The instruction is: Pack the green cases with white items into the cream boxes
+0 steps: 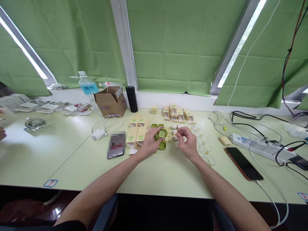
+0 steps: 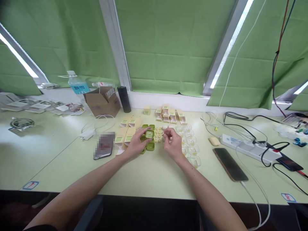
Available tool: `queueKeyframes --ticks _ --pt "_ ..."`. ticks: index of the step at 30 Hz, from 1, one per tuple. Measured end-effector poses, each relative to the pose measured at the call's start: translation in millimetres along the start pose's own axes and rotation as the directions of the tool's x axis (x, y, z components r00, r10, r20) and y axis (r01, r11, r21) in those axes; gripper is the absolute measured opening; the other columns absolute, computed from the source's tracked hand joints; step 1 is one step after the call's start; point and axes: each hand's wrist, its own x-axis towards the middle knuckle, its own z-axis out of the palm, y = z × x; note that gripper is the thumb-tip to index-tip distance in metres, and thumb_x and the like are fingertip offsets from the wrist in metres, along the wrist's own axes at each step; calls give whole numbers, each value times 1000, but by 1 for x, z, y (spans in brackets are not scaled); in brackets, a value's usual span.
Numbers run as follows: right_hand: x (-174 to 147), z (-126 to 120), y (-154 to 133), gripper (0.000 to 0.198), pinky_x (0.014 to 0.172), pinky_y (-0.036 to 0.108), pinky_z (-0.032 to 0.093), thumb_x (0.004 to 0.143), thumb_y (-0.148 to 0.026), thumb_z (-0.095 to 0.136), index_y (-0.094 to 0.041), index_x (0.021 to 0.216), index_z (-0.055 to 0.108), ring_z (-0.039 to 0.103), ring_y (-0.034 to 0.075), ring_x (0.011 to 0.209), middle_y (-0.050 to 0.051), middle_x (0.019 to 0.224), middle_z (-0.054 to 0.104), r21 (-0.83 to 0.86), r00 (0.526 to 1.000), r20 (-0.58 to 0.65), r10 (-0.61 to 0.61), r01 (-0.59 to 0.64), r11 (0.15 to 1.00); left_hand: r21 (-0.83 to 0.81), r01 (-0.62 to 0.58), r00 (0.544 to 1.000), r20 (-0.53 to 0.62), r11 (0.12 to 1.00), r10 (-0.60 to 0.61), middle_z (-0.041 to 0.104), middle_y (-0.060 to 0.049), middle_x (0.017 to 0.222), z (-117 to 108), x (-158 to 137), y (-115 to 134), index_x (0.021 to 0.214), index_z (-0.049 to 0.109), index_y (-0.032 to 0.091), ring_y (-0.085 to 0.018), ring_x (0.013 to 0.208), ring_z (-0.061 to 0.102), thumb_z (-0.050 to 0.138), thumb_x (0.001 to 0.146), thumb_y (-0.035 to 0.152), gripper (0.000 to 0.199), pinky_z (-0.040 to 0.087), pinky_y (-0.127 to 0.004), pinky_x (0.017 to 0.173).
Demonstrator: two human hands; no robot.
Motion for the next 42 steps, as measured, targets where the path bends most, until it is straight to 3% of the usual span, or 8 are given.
queueKeyframes --ticks 4,10,14,19,23,29,37,42 --pt "-4 3 -3 6 64 30 53 95 -21 54 -24 94 59 64 16 69 1 81 65 71 1000 5 -19 19 997 -103 31 998 51 994 -26 66 -7 123 3 -3 1 139 56 26 -24 115 60 74 82 17 61 48 -39 100" --pt "-10 5 -7 10 70 32 56 98 -21 55 -24 97 65 65 17 76 3 88 66 185 997 36 -75 67 980 -280 109 992 94 954 -85 65 -10 120 6 -4 3 121 56 21 -24 113 62 78 83 28 44 48 -39 98" --pt "-10 4 -9 8 74 33 58 95 -21 62 -25 99 68 66 18 82 3 93 69 206 996 2 -87 85 975 -459 68 991 134 886 -7 65 -13 123 3 -1 4 130 61 21 -24 112 62 72 91 45 48 50 -40 96" --pt "-8 3 -12 16 73 32 59 95 -20 65 -27 108 72 68 17 82 3 93 71 233 997 -26 -75 79 969 -613 190 957 291 767 -5 69 -10 118 2 -1 7 141 60 24 -24 109 64 69 90 59 62 50 -39 96" --pt "-8 2 -15 16 72 32 60 96 -21 64 -27 104 76 70 18 83 4 94 73 257 994 38 -104 91 962 -614 219 944 331 759 -4 70 -11 124 3 -4 10 141 61 24 -25 113 64 70 90 58 62 48 -38 101" --pt "-8 2 -13 4 69 31 60 92 -24 69 -24 94 72 69 17 75 2 87 73 221 998 22 -52 46 974 -602 227 940 340 765 -11 71 -12 120 2 -4 10 142 62 23 -24 105 65 69 89 60 65 50 -38 99" --pt "-8 -1 -17 10 69 35 58 96 -25 63 -26 101 72 68 19 74 4 88 75 89 985 46 -167 163 983 -578 211 948 318 788 -20 72 -11 107 2 -4 11 140 64 21 -25 99 66 71 86 64 69 52 -41 96" --pt "-6 -2 -20 16 70 37 57 97 -20 60 -27 101 73 70 21 80 5 89 76 29 953 64 -296 295 955 -604 184 943 330 775 33 71 -13 120 1 -4 11 135 68 24 -27 116 63 72 88 59 58 47 -43 106"
